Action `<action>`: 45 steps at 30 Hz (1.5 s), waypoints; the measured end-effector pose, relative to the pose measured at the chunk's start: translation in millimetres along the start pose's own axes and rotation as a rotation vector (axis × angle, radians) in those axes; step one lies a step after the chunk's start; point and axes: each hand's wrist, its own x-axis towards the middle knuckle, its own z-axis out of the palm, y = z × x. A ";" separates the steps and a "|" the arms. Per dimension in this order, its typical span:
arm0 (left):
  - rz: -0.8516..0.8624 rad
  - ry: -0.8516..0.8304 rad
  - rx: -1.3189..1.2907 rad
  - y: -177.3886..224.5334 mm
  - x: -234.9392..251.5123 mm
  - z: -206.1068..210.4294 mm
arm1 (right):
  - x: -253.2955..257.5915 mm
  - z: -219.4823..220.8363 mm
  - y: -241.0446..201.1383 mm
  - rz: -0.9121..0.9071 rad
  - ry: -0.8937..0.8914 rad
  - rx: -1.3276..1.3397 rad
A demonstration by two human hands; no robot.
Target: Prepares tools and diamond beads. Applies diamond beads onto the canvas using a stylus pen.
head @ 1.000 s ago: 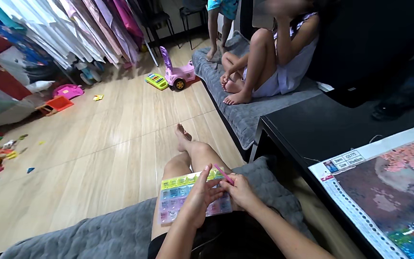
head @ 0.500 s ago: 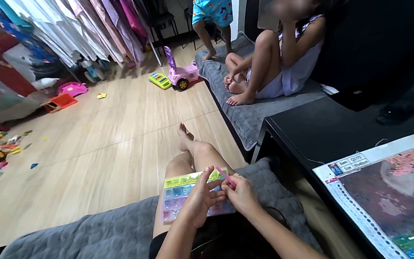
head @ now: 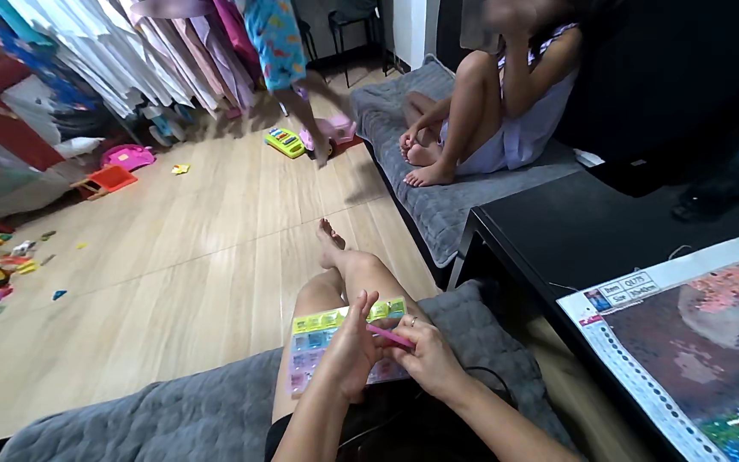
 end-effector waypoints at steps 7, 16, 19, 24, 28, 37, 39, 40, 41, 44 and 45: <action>-0.015 0.029 -0.082 -3.4 2.4 -1.4 | 13.6 -12.2 -6.6 0.052 -0.295 -0.099; -0.076 0.009 -0.248 -2.6 9.4 -10.5 | 18.5 -17.0 -5.4 0.006 -0.392 -0.173; -0.111 0.023 -0.320 -2.5 12.3 -15.6 | 16.3 -11.9 -3.5 -0.060 -0.326 -0.219; -0.128 0.005 -0.390 -5.8 14.7 -23.6 | 8.4 2.7 13.3 -0.220 -0.031 -0.365; -0.119 -0.017 -0.262 -1.8 8.2 -19.4 | 10.0 6.6 26.4 -0.319 0.189 -0.488; -0.093 -0.163 -0.125 -12.1 -4.1 -32.0 | 13.6 9.5 34.1 -0.333 0.343 -0.494; -0.092 -0.168 -0.120 -13.0 -4.2 -31.8 | 11.6 8.7 29.4 -0.286 0.332 -0.453; -0.082 -0.175 -0.118 -13.7 -3.3 -31.9 | 10.7 8.0 26.7 -0.252 0.321 -0.425; -0.073 -0.188 -0.110 -14.1 -2.1 -31.8 | 10.4 7.3 24.4 -0.219 0.310 -0.396; -0.060 -0.230 -0.106 -14.3 1.8 -31.5 | 12.3 1.1 14.8 -0.065 0.211 -0.285; -0.058 -0.246 -0.115 -14.4 2.7 -32.2 | 13.4 -1.1 10.8 0.001 0.175 -0.236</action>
